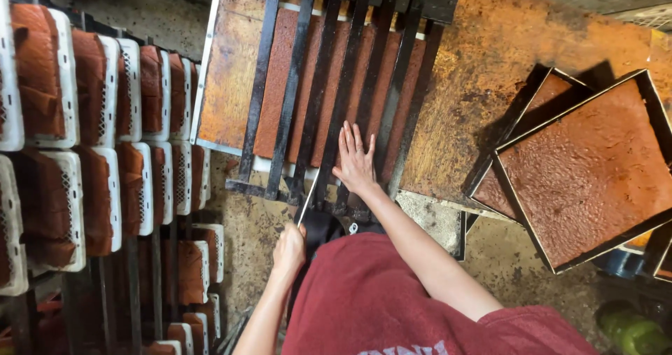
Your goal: Cutting a large sheet of cake into smaller squares using a knife and a metal cutting guide.
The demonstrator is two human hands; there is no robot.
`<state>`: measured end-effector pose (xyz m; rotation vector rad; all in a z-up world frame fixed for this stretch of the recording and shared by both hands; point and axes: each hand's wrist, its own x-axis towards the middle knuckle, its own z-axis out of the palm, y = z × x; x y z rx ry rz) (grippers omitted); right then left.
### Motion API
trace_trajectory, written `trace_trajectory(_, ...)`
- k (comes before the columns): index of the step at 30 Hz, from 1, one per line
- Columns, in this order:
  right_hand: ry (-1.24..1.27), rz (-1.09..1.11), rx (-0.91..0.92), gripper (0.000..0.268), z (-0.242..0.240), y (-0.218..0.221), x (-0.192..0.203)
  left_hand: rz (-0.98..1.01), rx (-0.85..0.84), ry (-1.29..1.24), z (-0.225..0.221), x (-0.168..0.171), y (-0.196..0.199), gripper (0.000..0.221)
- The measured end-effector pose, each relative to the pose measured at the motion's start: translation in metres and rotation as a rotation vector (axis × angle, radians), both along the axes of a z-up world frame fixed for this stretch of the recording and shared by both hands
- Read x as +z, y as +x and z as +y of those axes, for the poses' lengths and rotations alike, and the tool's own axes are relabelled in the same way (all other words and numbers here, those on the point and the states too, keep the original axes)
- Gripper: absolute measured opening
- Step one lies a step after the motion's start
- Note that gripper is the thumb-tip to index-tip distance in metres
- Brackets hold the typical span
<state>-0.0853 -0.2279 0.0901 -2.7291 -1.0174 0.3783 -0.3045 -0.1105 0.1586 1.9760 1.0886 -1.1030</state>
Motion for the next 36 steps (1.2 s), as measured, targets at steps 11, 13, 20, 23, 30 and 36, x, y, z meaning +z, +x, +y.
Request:
trace_trajectory(11,0.103,0.264,-0.050,0.114,-0.056,0.012,0.014,-0.378,0.047,0.024,-0.001,0.037,0.072,0.040)
trace_trajectory(13,0.099,0.275,-0.074,0.121,-0.065,0.014,0.010,-0.448,-0.001,0.023,0.000,0.020,0.141,0.037)
trace_trajectory(20,-0.011,0.190,-0.021,0.125,-0.062,0.006,-0.004,-0.670,-0.650,0.341,-0.001,-0.167,0.393,0.018)
trace_trajectory(23,-0.018,0.135,-0.022,0.121,-0.063,0.004,-0.004,-0.539,-0.974,0.408,0.005,-0.199,0.447,0.014)
trace_trajectory(30,-0.111,-0.138,0.022,0.127,-0.067,0.001,-0.013,-0.324,-0.488,0.137,-0.004,-0.146,0.447,0.023)
trace_trajectory(36,-0.067,0.148,-0.074,0.108,-0.058,0.004,0.006,-1.082,-0.778,1.015,-0.021,-0.205,0.323,0.034)
